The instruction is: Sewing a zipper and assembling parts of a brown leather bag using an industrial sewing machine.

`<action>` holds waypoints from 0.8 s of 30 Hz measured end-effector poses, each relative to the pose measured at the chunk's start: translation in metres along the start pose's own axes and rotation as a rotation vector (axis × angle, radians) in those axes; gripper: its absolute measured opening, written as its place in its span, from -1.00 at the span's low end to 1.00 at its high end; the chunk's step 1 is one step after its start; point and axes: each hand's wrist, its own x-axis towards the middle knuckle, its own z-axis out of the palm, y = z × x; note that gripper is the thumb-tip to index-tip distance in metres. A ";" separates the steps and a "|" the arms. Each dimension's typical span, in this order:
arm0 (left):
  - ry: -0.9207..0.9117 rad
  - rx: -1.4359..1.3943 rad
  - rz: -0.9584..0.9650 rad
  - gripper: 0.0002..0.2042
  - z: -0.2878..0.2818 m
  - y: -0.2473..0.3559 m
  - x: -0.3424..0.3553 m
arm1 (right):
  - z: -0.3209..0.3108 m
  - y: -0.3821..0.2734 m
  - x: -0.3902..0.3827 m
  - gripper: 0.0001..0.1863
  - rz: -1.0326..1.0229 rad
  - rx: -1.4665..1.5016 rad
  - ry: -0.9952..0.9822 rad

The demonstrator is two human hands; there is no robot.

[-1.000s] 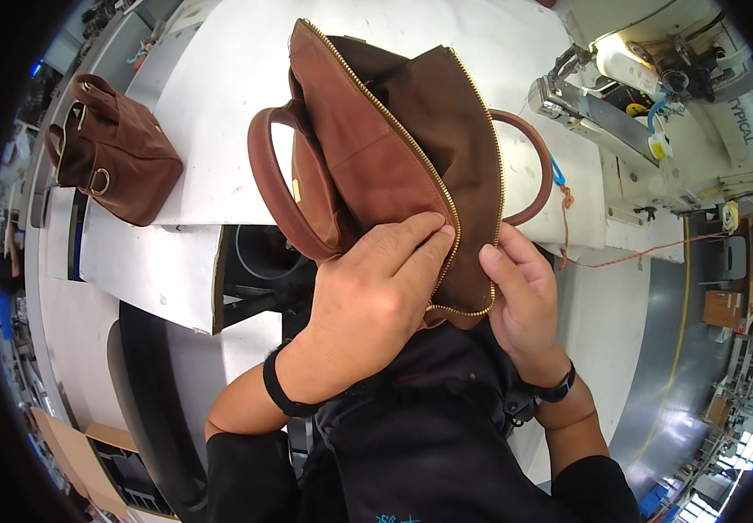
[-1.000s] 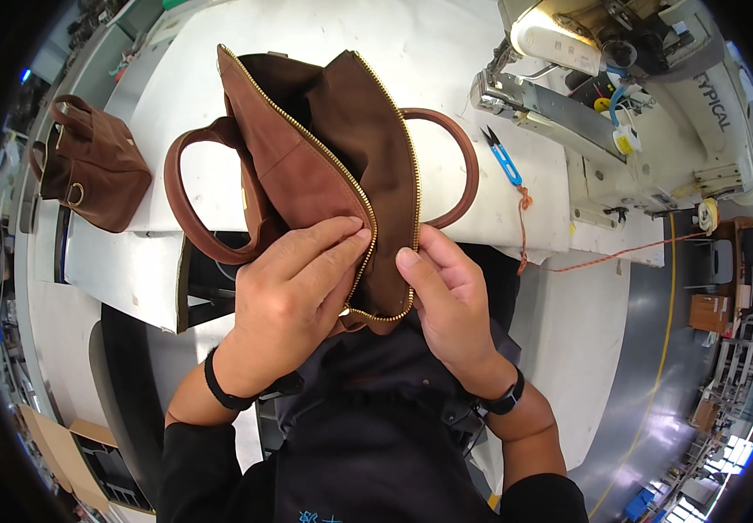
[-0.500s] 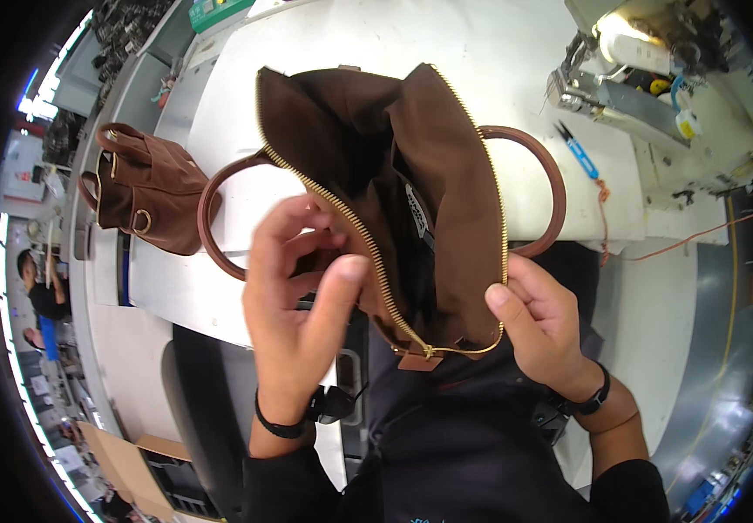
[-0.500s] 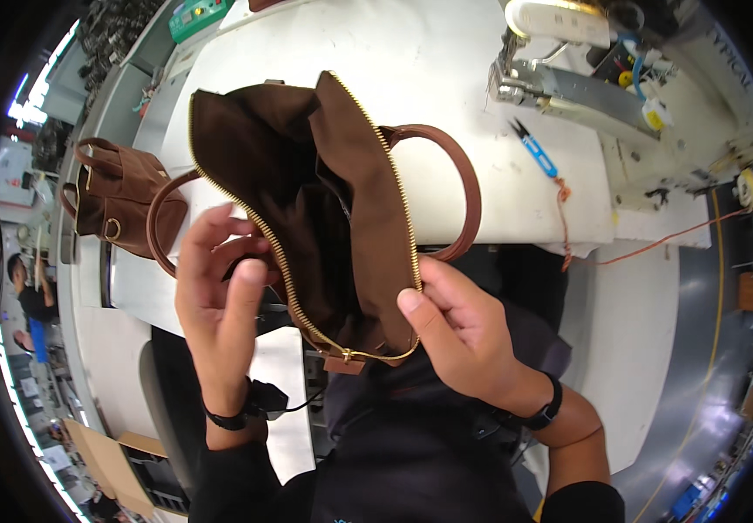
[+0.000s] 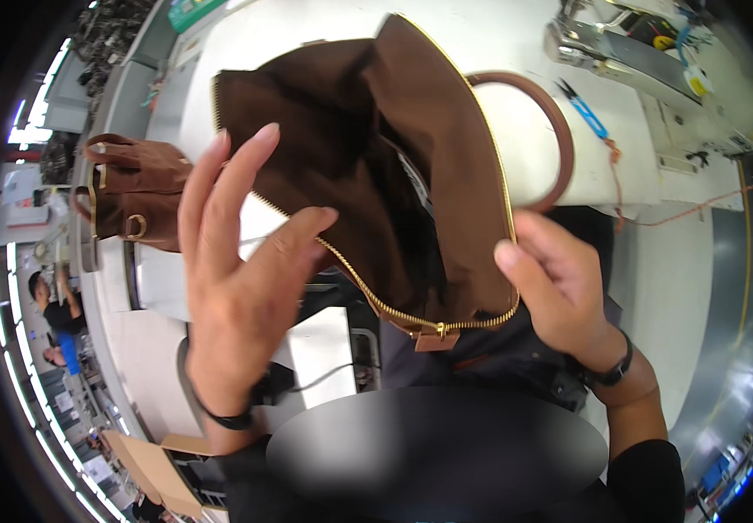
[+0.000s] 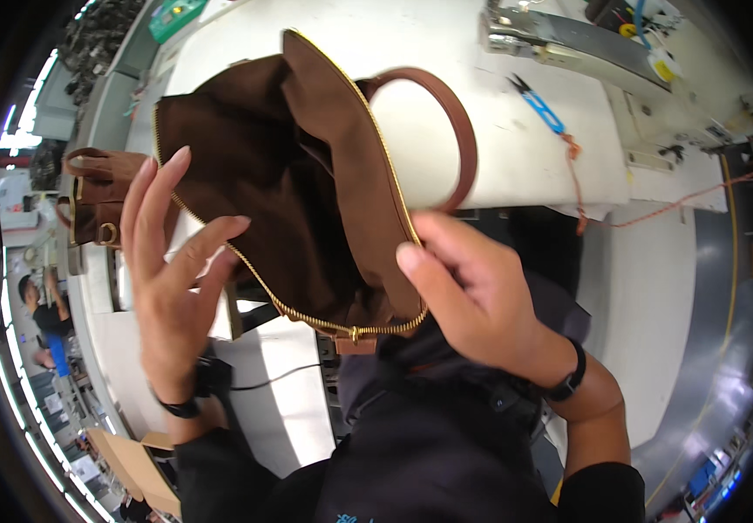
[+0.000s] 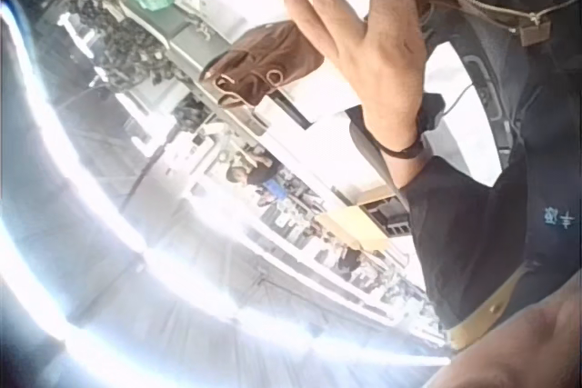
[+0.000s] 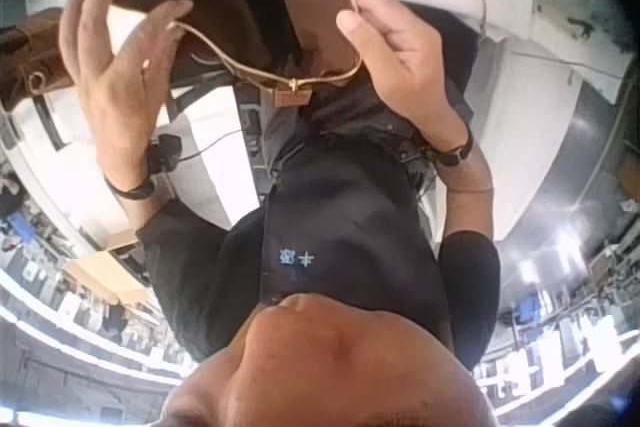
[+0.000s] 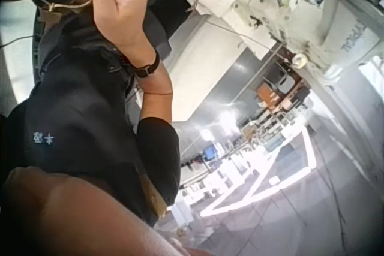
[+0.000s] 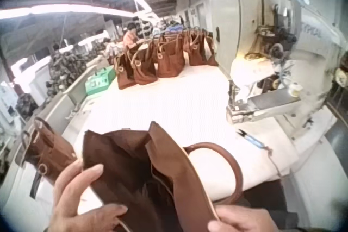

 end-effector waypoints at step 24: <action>-0.884 -0.493 0.298 -0.81 0.024 -0.005 0.189 | -0.039 -0.017 0.035 -0.79 -0.082 -0.278 0.036</action>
